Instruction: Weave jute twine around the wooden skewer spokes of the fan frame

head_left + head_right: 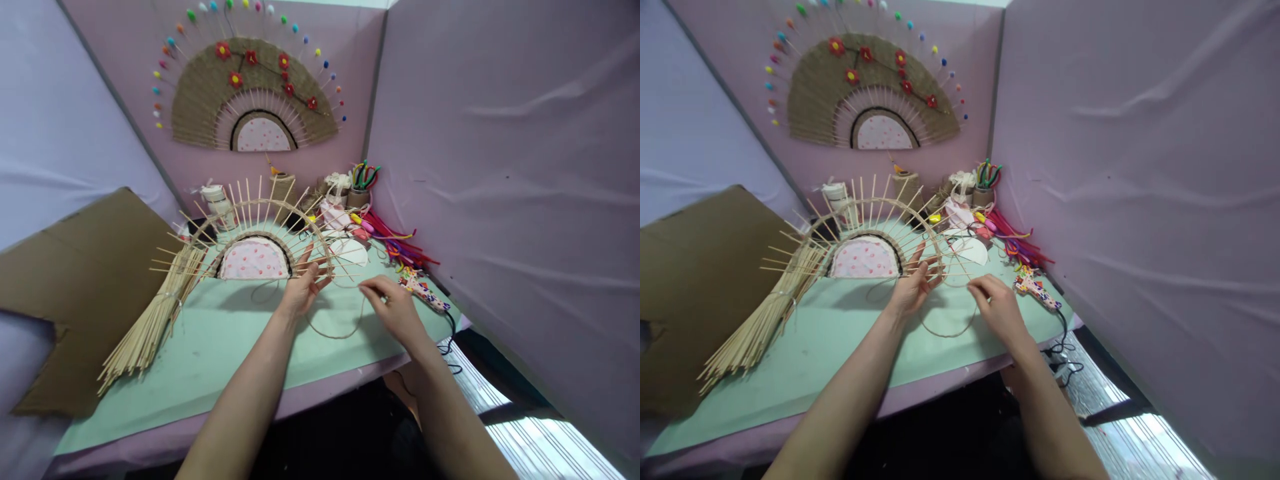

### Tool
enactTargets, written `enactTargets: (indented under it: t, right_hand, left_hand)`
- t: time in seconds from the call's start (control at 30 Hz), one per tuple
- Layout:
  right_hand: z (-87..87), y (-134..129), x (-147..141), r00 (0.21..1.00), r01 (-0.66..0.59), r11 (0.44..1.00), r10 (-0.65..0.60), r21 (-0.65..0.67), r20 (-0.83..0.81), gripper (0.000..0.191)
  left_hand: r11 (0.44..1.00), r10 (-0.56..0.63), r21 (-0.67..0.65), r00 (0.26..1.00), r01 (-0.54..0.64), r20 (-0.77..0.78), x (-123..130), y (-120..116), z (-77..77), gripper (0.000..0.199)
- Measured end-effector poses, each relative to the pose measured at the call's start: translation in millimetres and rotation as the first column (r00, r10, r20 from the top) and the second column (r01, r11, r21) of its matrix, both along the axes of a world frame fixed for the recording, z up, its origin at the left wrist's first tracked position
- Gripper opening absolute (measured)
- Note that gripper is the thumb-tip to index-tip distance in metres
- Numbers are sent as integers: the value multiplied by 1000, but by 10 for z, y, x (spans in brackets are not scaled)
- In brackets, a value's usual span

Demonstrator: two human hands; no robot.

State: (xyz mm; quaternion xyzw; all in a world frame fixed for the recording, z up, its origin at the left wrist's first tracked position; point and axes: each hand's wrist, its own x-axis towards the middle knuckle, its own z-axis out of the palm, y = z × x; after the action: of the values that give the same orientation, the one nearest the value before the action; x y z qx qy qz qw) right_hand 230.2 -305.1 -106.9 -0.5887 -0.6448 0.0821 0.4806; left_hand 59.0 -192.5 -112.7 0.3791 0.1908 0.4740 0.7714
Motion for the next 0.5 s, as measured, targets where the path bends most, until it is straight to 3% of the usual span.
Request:
enactTargets:
  t: [0.1,0.17,0.23,0.3,0.33,0.4,0.5]
  right_hand:
    - [58,-115,-85,943,-301,928,323,-218,74,18]
    - [86,-163,-54,928,-312,910,353,-271,118,21]
    - [85,-180,105,972,-123,966,164,-228,171,25]
    - [44,-181,373,962,172,970,-128,-174,240,26]
    - [10,-181,528,923,306,936,-247,-173,296,26]
    - [-85,-178,821,818,494,844,-369,-210,441,29]
    - [-257,-157,1117,728,628,706,-384,-327,568,45]
  left_hand:
    - [1000,9,16,1000,-9,19,-3,19,-14,72]
    - [1000,5,27,1000,-5,22,-4,38,-29,72]
    - [999,5,32,1000,-5,19,-4,57,-45,71]
    - [999,3,33,1000,-4,23,-2,71,-58,70]
    - [999,4,31,1000,-4,27,-1,76,-62,69]
    - [1000,6,25,999,-7,40,-2,80,-65,69]
    - [1000,16,15,999,-17,50,-5,75,-60,69]
